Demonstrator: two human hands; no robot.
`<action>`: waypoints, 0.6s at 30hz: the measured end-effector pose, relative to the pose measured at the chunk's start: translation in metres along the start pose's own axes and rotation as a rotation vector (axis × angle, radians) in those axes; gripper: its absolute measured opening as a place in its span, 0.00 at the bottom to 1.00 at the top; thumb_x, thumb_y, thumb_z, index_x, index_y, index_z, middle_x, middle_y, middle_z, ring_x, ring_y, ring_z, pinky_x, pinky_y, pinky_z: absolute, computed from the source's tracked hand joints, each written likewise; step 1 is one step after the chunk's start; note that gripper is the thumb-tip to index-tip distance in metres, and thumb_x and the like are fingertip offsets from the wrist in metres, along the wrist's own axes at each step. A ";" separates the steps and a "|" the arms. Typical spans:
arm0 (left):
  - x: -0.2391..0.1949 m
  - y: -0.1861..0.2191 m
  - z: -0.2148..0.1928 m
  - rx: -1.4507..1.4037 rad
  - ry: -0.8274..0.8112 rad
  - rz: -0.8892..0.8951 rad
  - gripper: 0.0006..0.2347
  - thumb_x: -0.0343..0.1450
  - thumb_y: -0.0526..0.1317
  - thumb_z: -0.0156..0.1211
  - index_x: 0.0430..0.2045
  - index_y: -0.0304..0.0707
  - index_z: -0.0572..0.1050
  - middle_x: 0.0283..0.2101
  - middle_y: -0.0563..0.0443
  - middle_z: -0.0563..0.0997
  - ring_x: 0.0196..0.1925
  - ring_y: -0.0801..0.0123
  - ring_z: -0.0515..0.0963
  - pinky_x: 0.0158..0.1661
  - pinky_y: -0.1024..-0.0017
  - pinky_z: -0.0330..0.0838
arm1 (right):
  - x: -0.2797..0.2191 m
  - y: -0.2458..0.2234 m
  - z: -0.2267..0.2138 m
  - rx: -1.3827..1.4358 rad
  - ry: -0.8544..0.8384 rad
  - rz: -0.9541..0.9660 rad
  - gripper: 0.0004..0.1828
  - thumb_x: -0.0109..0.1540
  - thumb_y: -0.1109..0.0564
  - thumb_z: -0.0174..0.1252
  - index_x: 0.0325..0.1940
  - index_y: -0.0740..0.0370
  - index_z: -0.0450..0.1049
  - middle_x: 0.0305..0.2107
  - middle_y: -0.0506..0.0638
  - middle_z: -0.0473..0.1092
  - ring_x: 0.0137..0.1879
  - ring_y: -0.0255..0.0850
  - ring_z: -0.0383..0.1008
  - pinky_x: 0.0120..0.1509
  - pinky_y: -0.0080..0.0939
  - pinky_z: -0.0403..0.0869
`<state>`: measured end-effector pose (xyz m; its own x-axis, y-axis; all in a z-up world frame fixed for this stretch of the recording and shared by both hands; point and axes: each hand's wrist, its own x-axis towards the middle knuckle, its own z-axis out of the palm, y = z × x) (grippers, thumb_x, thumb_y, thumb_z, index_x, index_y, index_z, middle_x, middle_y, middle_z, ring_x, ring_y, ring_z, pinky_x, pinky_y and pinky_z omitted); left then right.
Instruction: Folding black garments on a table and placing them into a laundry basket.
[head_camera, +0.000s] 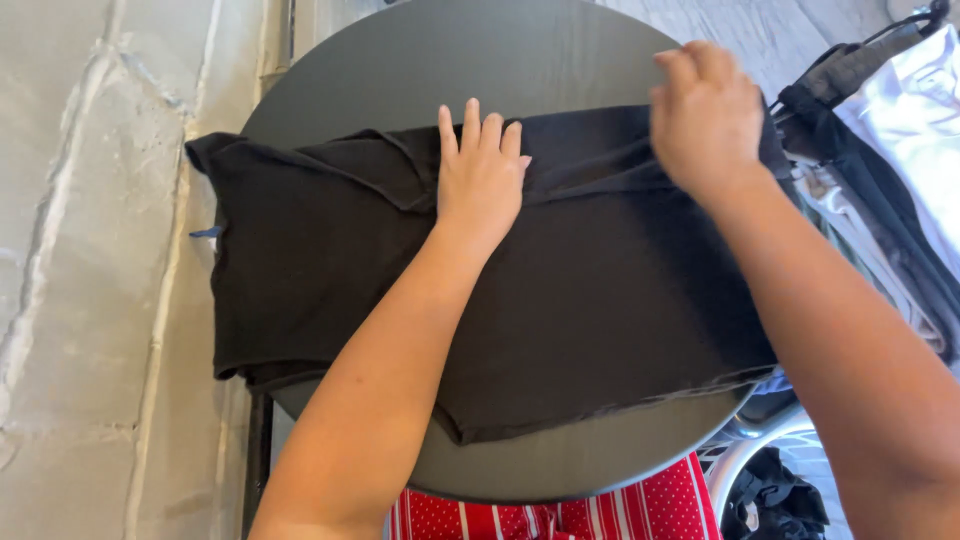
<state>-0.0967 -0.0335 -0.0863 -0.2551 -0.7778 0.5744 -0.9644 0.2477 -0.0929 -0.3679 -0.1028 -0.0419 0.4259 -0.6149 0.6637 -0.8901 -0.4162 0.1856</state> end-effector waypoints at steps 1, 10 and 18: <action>0.003 -0.001 -0.018 0.000 -0.006 -0.003 0.15 0.77 0.47 0.56 0.53 0.37 0.75 0.53 0.41 0.76 0.69 0.38 0.66 0.68 0.35 0.49 | 0.002 -0.021 -0.010 0.005 -0.005 -0.001 0.18 0.66 0.56 0.61 0.61 0.60 0.78 0.55 0.60 0.71 0.53 0.61 0.73 0.45 0.63 0.74; 0.012 -0.031 -0.091 -0.202 -0.776 -0.491 0.36 0.70 0.71 0.22 0.76 0.64 0.39 0.80 0.48 0.34 0.77 0.30 0.26 0.67 0.28 0.23 | 0.013 -0.069 -0.058 0.290 -0.905 0.309 0.40 0.67 0.28 0.27 0.82 0.36 0.39 0.80 0.52 0.31 0.84 0.49 0.24 0.81 0.61 0.32; 0.015 -0.034 -0.085 -0.171 -0.762 -0.508 0.31 0.74 0.65 0.20 0.76 0.65 0.38 0.80 0.48 0.35 0.77 0.33 0.24 0.68 0.33 0.18 | -0.006 0.006 -0.055 0.245 -0.893 0.483 0.38 0.68 0.31 0.26 0.83 0.38 0.38 0.79 0.53 0.30 0.83 0.51 0.24 0.81 0.65 0.36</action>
<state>-0.0616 -0.0040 -0.0055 0.1595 -0.9704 -0.1814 -0.9649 -0.1921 0.1789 -0.3850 -0.0653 -0.0050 0.0874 -0.9821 -0.1671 -0.9828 -0.0576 -0.1757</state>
